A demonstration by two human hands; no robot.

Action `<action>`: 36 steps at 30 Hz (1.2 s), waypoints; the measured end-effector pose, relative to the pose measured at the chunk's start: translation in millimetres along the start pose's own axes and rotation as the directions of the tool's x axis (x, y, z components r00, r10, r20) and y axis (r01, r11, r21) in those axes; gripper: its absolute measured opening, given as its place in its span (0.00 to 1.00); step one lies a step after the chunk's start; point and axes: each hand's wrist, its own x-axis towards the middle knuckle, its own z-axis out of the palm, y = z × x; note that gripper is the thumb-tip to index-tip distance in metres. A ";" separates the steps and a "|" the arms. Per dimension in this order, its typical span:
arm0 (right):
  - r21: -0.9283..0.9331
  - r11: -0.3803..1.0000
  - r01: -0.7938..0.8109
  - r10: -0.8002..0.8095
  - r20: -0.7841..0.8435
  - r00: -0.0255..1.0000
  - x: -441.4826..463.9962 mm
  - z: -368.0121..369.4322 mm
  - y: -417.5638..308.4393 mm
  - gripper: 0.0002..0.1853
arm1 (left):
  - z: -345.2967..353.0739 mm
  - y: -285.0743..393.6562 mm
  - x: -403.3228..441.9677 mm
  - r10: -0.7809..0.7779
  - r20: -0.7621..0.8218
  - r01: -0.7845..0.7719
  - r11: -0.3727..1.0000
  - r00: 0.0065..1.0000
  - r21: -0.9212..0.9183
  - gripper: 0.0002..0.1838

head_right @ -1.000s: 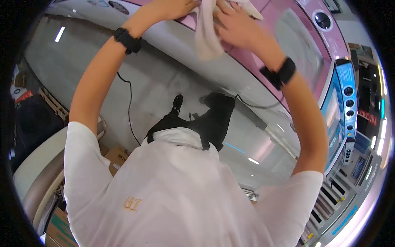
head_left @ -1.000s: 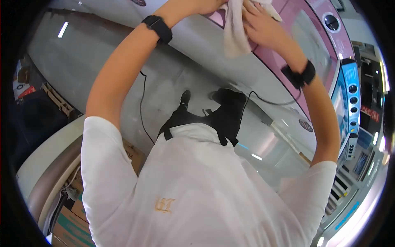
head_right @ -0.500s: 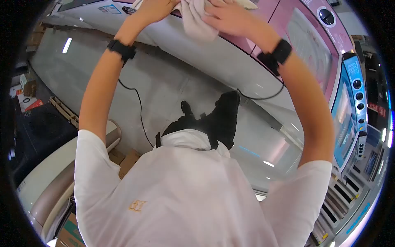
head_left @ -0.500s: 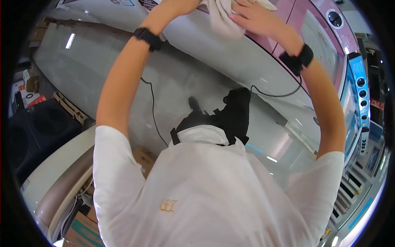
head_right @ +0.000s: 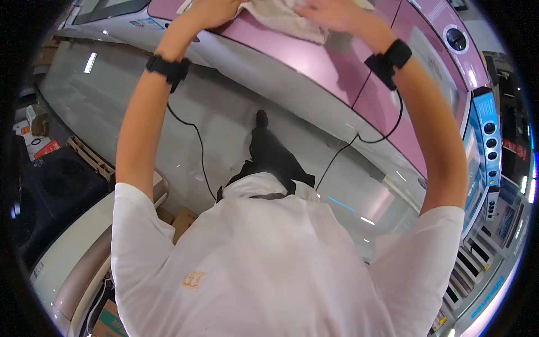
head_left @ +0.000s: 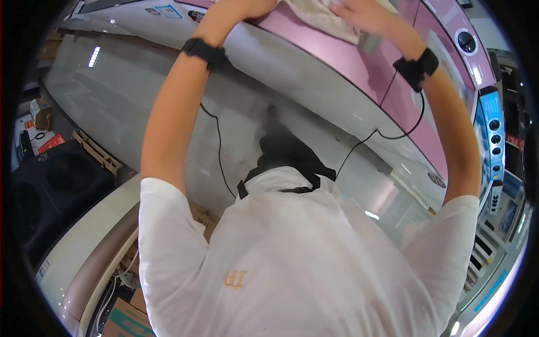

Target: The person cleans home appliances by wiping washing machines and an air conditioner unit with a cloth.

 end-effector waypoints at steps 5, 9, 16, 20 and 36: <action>-0.071 0.958 0.278 -0.287 -0.282 0.916 -57.7 20.4 -21.1 0.25 | -18.2 17.9 -52.9 0.031 -0.073 -0.036 0.997 0.997 -0.070 0.37; 0.083 0.988 0.133 -0.117 -0.174 0.978 -62.2 8.1 38.9 0.24 | -49.7 9.3 -69.2 0.051 0.089 -0.036 0.987 0.995 -0.159 0.35; 0.024 0.986 0.164 -0.154 -0.236 0.959 57.7 -1.1 108.1 0.24 | -15.4 -42.7 52.1 -0.055 0.184 0.070 0.995 0.981 -0.074 0.31; -0.008 0.941 0.338 -0.330 -0.247 0.911 50.2 8.1 29.5 0.16 | -14.2 -24.0 55.1 0.039 0.221 -0.036 0.999 0.974 -0.018 0.31; -0.094 0.961 0.260 -0.274 -0.196 0.942 170.2 -41.9 41.4 0.16 | -0.8 -198.8 85.2 -0.071 0.053 0.081 0.975 0.996 -0.206 0.32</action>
